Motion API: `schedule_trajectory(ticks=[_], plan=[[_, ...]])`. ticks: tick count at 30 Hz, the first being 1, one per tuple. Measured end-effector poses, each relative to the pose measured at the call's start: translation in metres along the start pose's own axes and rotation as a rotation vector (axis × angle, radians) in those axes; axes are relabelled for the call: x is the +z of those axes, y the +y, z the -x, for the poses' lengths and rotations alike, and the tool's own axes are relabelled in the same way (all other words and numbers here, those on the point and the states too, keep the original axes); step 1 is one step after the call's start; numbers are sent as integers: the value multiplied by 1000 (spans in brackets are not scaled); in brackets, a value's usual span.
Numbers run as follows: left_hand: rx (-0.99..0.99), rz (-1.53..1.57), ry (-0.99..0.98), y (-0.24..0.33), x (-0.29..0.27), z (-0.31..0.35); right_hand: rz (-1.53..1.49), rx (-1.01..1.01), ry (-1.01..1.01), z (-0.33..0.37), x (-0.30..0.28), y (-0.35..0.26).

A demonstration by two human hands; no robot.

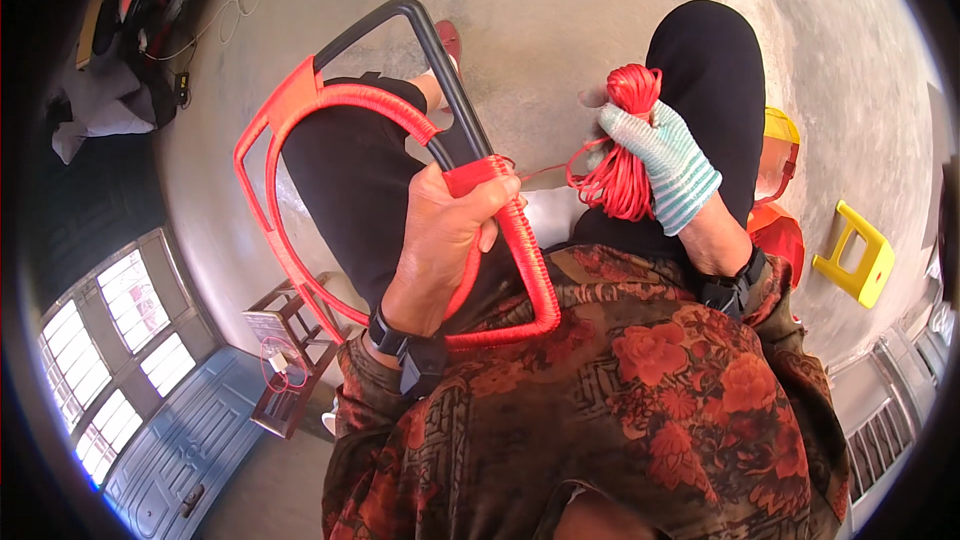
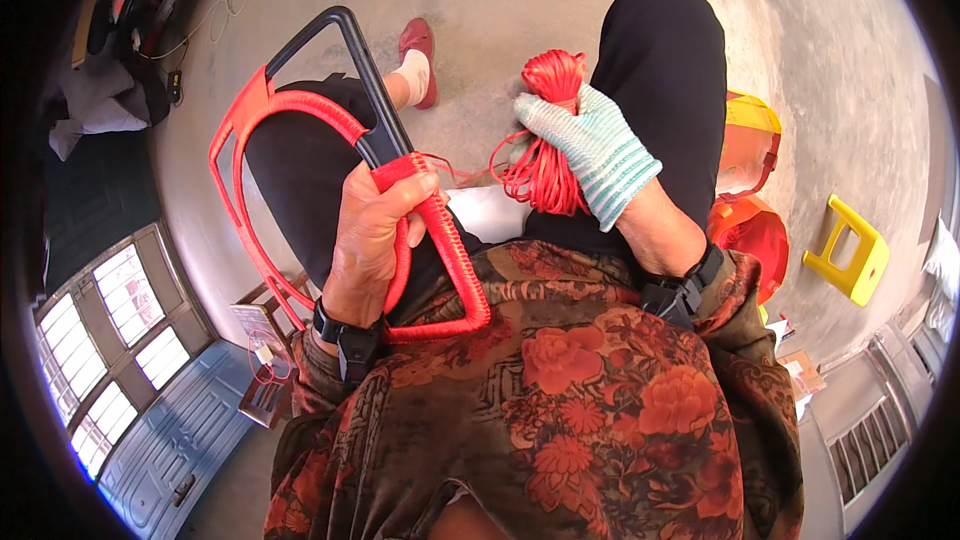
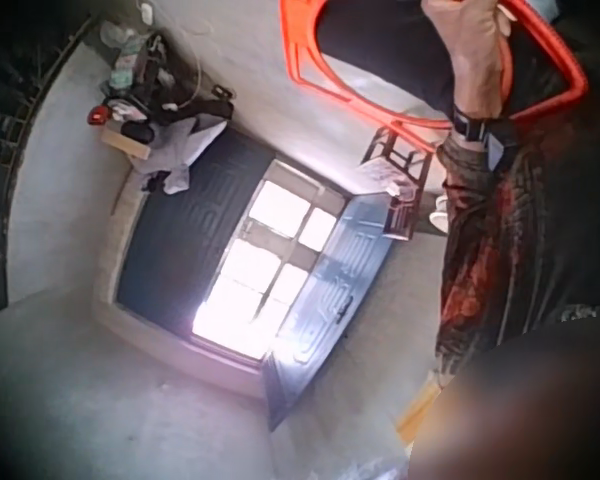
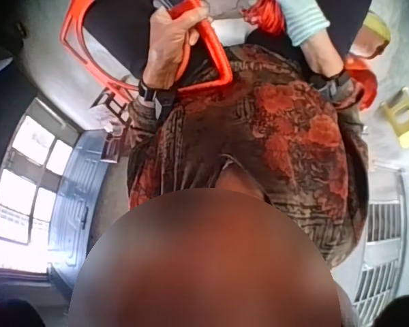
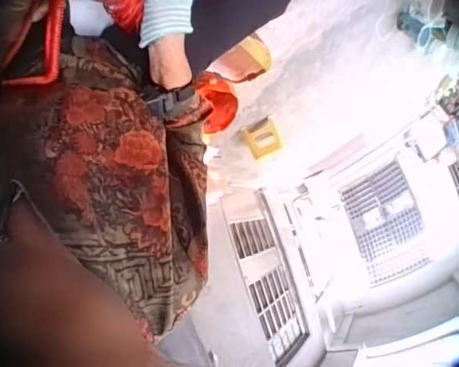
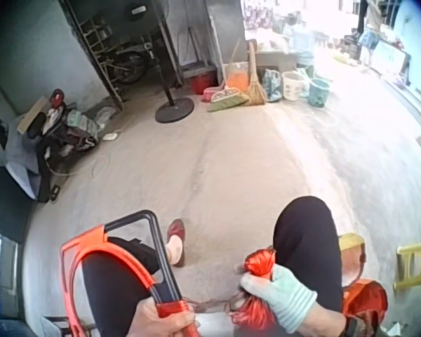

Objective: The recorder is weaving red cord around a red plastic frame to create a pattern.

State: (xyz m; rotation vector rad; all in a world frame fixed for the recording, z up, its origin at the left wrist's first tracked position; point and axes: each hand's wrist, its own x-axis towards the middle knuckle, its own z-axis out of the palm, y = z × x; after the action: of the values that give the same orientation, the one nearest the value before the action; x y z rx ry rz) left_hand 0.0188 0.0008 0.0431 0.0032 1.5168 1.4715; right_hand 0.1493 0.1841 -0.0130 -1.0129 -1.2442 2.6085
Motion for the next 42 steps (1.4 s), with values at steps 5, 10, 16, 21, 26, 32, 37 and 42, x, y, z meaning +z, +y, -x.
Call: schedule_trajectory(ticks=[5,10,16,21,26,32,37,42], plan=[[65,31,-46,-2,-4,3,-3,-58,-86,-1,4,6],[105,-21,-123,0,-10,-1,150,-142,-31,0,6,10],[353,436,-51,-12,-15,6,530,-386,203,8,37,-9],[389,536,-117,-13,-22,4,1461,-1382,255,12,91,-39],[579,425,53,-18,-28,9,1659,-1577,-165,21,120,-42],[533,402,112,-26,-34,5,651,-486,120,13,89,-28],[558,290,110,-31,-37,1,316,-239,-148,-16,73,-14],[486,385,53,-37,-38,-1,463,-314,-499,-26,68,4]])
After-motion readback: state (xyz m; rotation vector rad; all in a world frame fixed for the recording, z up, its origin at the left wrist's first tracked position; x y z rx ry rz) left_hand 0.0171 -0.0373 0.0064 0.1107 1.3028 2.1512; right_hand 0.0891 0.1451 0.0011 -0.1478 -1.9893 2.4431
